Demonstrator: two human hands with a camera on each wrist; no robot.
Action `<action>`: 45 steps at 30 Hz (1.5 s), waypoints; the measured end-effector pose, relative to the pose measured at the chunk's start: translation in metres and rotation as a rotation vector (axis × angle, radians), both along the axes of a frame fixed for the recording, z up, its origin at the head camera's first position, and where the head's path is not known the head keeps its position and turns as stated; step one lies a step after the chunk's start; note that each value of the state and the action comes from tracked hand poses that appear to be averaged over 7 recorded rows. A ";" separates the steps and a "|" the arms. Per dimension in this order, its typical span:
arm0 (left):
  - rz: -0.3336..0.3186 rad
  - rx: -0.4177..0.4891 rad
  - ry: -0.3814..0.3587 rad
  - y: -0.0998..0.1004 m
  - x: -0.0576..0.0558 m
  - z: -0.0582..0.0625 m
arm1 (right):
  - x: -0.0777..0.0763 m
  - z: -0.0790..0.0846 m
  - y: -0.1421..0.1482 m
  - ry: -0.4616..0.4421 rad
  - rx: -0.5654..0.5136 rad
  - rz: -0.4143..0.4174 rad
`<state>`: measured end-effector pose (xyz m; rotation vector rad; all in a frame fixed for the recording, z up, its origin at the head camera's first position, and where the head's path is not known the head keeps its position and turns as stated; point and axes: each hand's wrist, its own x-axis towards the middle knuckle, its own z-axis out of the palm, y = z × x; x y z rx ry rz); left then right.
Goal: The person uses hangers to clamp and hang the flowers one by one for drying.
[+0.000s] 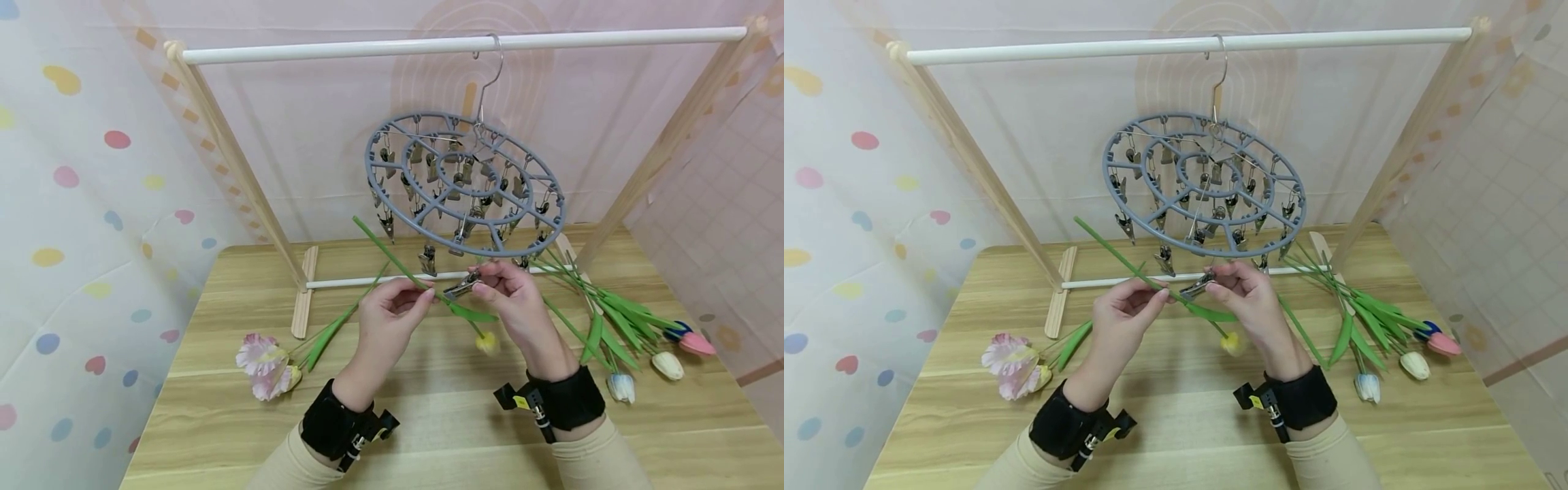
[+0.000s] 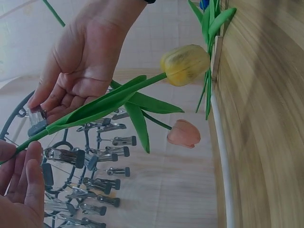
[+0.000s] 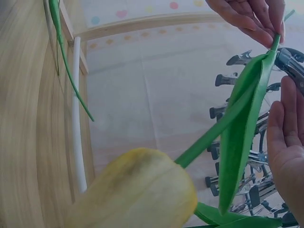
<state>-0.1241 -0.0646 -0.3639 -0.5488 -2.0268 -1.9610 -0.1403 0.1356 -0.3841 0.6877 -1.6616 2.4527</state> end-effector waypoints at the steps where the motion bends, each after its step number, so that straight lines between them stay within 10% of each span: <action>1: 0.001 0.000 0.000 0.000 0.000 0.001 | 0.000 0.001 0.000 -0.001 0.004 -0.002; 45: 0.099 -0.189 0.118 0.001 -0.003 0.012 | -0.003 0.000 -0.006 0.013 -0.031 -0.022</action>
